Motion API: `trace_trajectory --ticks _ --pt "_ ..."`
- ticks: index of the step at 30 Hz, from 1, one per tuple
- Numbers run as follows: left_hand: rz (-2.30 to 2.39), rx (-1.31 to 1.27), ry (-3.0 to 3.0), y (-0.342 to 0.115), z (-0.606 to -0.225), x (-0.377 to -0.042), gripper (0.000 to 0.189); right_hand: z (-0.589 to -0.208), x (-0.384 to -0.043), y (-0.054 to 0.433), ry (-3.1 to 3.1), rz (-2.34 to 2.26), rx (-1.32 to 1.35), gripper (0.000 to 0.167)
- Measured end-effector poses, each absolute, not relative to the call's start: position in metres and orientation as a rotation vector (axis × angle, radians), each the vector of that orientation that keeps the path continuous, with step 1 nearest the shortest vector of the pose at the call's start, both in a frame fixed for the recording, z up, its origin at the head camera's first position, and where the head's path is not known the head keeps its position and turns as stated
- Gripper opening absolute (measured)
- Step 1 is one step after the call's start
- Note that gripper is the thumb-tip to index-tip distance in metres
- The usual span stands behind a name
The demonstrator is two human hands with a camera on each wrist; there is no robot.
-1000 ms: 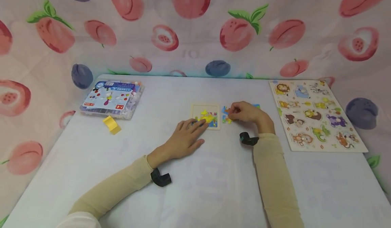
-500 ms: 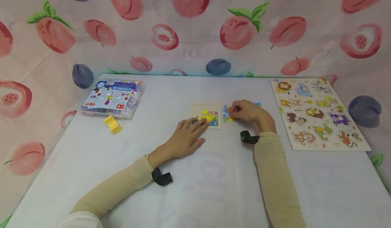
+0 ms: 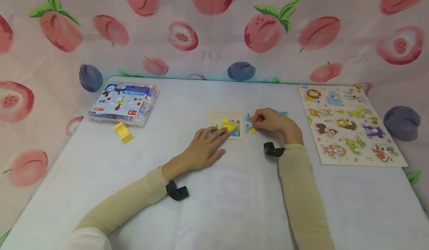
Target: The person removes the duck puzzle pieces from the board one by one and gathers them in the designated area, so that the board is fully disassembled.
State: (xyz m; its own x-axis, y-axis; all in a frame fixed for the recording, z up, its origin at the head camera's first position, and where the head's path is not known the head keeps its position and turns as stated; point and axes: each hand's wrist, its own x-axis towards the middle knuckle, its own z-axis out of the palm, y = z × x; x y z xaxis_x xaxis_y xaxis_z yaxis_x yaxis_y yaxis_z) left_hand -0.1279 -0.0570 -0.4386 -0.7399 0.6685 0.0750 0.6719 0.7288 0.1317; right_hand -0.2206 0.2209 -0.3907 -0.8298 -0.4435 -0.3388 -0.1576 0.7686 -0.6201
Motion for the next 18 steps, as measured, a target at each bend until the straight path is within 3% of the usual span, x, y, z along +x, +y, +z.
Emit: trace_trajectory --ticks 15,18 --pt "-0.267 -1.156 -2.892 -0.060 -0.433 -0.134 0.057 -0.390 -0.222 0.191 2.588 -1.044 -0.670 0.013" --pt "-0.291 -1.150 -2.895 -0.059 -0.434 -0.130 0.057 -0.396 -0.219 0.179 2.569 -1.024 -0.755 0.020"
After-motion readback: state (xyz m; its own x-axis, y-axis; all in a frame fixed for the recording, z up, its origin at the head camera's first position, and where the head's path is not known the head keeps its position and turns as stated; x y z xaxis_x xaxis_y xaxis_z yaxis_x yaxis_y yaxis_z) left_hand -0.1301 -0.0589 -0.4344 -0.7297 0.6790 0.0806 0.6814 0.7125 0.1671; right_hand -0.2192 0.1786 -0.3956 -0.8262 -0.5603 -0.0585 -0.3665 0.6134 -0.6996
